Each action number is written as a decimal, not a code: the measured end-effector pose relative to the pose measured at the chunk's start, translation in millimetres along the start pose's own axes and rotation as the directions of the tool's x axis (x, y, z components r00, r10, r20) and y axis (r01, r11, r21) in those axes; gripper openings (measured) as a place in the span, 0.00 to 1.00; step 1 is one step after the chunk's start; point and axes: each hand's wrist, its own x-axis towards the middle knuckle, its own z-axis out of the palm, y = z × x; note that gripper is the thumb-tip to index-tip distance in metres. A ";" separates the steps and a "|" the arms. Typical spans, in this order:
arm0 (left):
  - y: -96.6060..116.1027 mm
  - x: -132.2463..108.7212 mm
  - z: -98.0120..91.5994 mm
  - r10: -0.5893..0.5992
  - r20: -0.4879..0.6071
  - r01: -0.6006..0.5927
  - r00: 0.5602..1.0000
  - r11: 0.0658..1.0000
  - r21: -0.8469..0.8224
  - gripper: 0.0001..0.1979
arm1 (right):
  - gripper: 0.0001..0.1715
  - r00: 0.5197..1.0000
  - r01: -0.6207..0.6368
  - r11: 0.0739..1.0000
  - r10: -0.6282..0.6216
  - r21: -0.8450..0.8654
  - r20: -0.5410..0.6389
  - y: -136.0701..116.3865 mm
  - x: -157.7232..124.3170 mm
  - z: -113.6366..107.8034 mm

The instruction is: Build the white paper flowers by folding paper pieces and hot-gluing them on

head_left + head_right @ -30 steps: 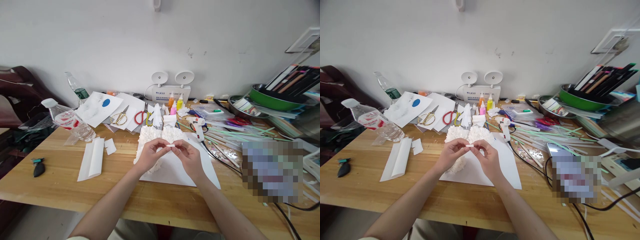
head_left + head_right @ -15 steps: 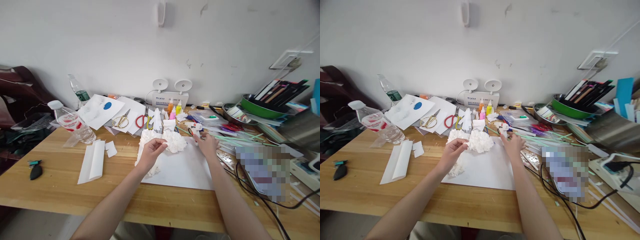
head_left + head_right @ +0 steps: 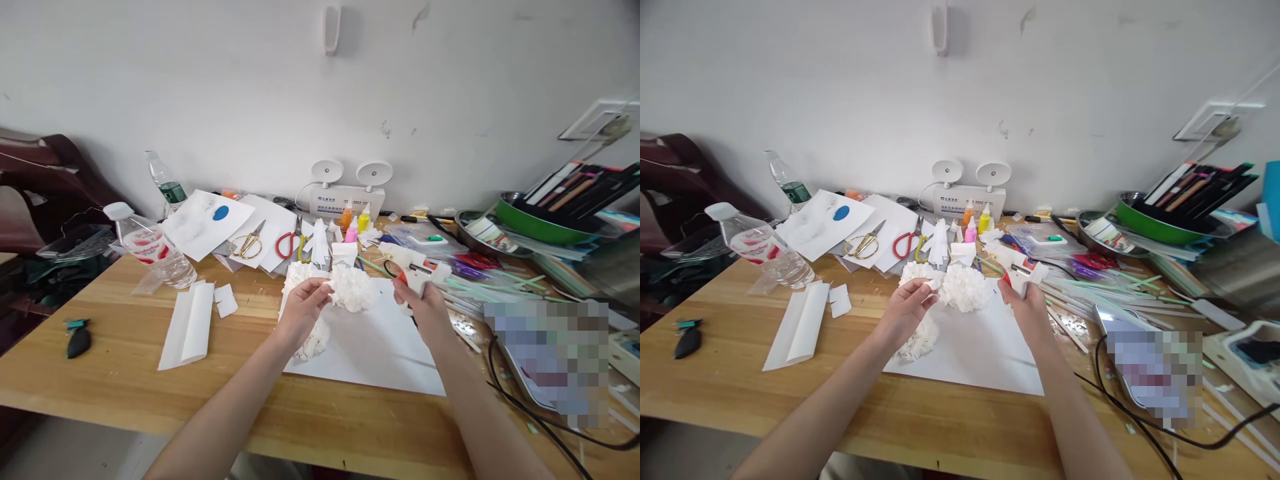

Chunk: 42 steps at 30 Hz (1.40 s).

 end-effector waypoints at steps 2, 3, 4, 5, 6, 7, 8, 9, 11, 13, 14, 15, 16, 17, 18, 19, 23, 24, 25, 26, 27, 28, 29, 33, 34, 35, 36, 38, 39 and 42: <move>-0.7 -0.5 0.8 0.006 -0.018 -0.006 1.000 1.000 0.003 0.04 | 0.15 0.996 0.003 0.991 -0.015 0.134 0.084 -1.9 -8.8 2.5; -1.0 -0.7 1.3 0.008 -0.034 -0.008 0.999 1.000 0.007 0.04 | 0.14 0.993 -0.004 0.980 -0.019 0.199 0.114 -1.9 -12.5 3.7; -1.1 -0.9 2.0 0.009 -0.052 -0.008 0.999 1.000 0.010 0.04 | 0.13 0.990 -0.014 0.967 -0.023 0.254 0.141 -1.4 -15.9 4.6; -1.2 -0.9 2.6 0.007 -0.070 -0.006 0.998 1.000 0.009 0.04 | 0.11 0.985 -0.023 0.955 -0.029 0.296 0.169 -0.7 -19.0 5.4; -1.1 -0.9 3.3 0.001 -0.085 0.000 0.996 1.000 0.006 0.04 | 0.10 0.980 -0.029 0.946 -0.038 0.324 0.198 0.1 -21.9 6.1; -0.9 -0.9 4.0 -0.009 -0.095 0.009 0.995 1.000 -0.002 0.04 | 0.09 0.971 -0.033 0.942 -0.049 0.334 0.234 0.7 -24.7 6.8; -0.5 -0.9 4.6 -0.021 -0.102 0.020 0.995 1.000 -0.012 0.04 | 0.09 0.961 -0.035 0.944 -0.059 0.328 0.270 1.2 -27.5 7.5; 0.0 -1.0 5.2 -0.034 -0.107 0.031 0.994 0.999 -0.023 0.04 | 0.08 0.950 -0.035 0.950 -0.065 0.311 0.305 1.3 -30.1 8.3; 1.0 -1.3 6.0 -0.049 -0.112 0.045 0.993 0.998 -0.044 0.04 | 0.08 0.933 -0.043 0.959 -0.061 0.279 0.355 0.8 -34.9 10.1; 1.7 -2.0 6.3 -0.049 -0.111 0.044 0.993 0.998 -0.051 0.04 | 0.07 0.923 -0.056 0.963 -0.051 0.264 0.382 -0.4 -38.7 11.9; 1.7 -2.4 6.3 -0.048 -0.107 0.043 0.993 0.998 -0.051 0.04 | 0.07 0.920 -0.058 0.965 -0.047 0.255 0.389 -0.9 -40.1 12.7; 1.7 -2.8 6.2 -0.047 -0.102 0.042 0.994 0.998 -0.051 0.03 | 0.08 0.918 -0.058 0.969 -0.042 0.238 0.394 -1.2 -41.2 13.5; 1.5 -3.3 6.0 -0.048 -0.097 0.043 0.994 0.998 -0.053 0.03 | 0.09 0.919 -0.055 0.975 -0.035 0.216 0.393 -1.3 -42.1 14.1; 1.2 -3.6 5.9 -0.051 -0.093 0.046 0.994 0.997 -0.057 0.03 | 0.10 0.920 -0.052 0.981 -0.027 0.189 0.392 -1.0 -42.7 14.7; 0.9 -3.8 5.8 -0.055 -0.090 0.050 0.994 0.997 -0.062 0.02 | 0.11 0.921 -0.049 0.985 -0.019 0.164 0.389 -0.5 -43.2 15.1; 0.5 -3.8 5.8 -0.059 -0.088 0.053 0.994 0.996 -0.067 0.02 | 0.12 0.921 -0.048 0.988 -0.012 0.145 0.389 0.2 -43.7 15.5; -0.4 -3.2 6.4 -0.067 -0.085 0.061 0.994 0.996 -0.072 0.02 | 0.12 0.916 -0.062 0.990 0.006 0.128 0.402 3.2 -45.3 16.3; -0.4 -2.9 6.7 -0.068 -0.086 0.062 0.994 0.995 -0.072 0.02 | 0.11 0.913 -0.067 0.988 0.007 0.136 0.407 3.6 -45.5 16.4; -0.4 -2.7 7.0 -0.069 -0.089 0.063 0.994 0.995 -0.072 0.02 | 0.11 0.910 -0.074 0.987 0.009 0.140 0.415 3.8 -45.7 16.5; -0.2 -2.6 7.2 -0.069 -0.092 0.062 0.993 0.995 -0.072 0.02 | 0.10 0.906 -0.078 0.987 0.011 0.143 0.422 3.9 -45.8 16.5; -0.1 -2.4 7.5 -0.069 -0.097 0.062 0.993 0.996 -0.070 0.03 | 0.10 0.904 -0.077 0.986 0.008 0.146 0.428 3.8 -45.8 16.6; 0.0 -2.3 7.6 -0.069 -0.101 0.062 0.992 0.996 -0.069 0.03 | 0.10 0.899 -0.074 0.986 0.001 0.150 0.437 3.7 -45.7 16.8; 0.0 -2.2 7.7 -0.070 -0.105 0.063 0.992 0.996 -0.067 0.03 | 0.10 0.896 -0.069 0.985 -0.007 0.156 0.445 3.6 -45.6 16.9; -0.8 -2.1 7.1 -0.075 -0.102 0.068 0.992 0.995 -0.066 0.03 | 0.11 0.885 -0.073 0.987 -0.002 0.143 0.466 4.4 -45.5 17.1; -1.2 -2.2 6.9 -0.076 -0.096 0.070 0.992 0.995 -0.067 0.03 | 0.11 0.887 -0.077 0.989 0.011 0.125 0.461 4.9 -45.5 16.9; -1.4 -2.3 6.7 -0.077 -0.091 0.071 0.993 0.995 -0.069 0.03 | 0.11 0.892 -0.079 0.991 0.021 0.110 0.451 5.4 -45.4 16.6; -1.6 -2.5 6.6 -0.079 -0.088 0.073 0.993 0.995 -0.071 0.03 | 0.11 0.896 -0.079 0.992 0.027 0.101 0.442 5.8 -45.2 16.2; -1.4 -2.9 6.8 -0.081 -0.085 0.074 0.993 0.994 -0.076 0.03 | 0.11 0.901 -0.077 0.992 0.029 0.095 0.432 5.8 -44.7 15.7; -1.1 -3.1 7.0 -0.082 -0.082 0.075 0.993 0.994 -0.078 0.03 | 0.11 0.901 -0.076 0.992 0.026 0.098 0.432 5.5 -44.4 15.6; 0.1 -3.4 7.5 -0.088 -0.072 0.082 0.994 0.993 -0.083 0.03 | 0.12 0.901 -0.058 0.989 -0.006 0.133 0.434 3.8 -43.8 16.3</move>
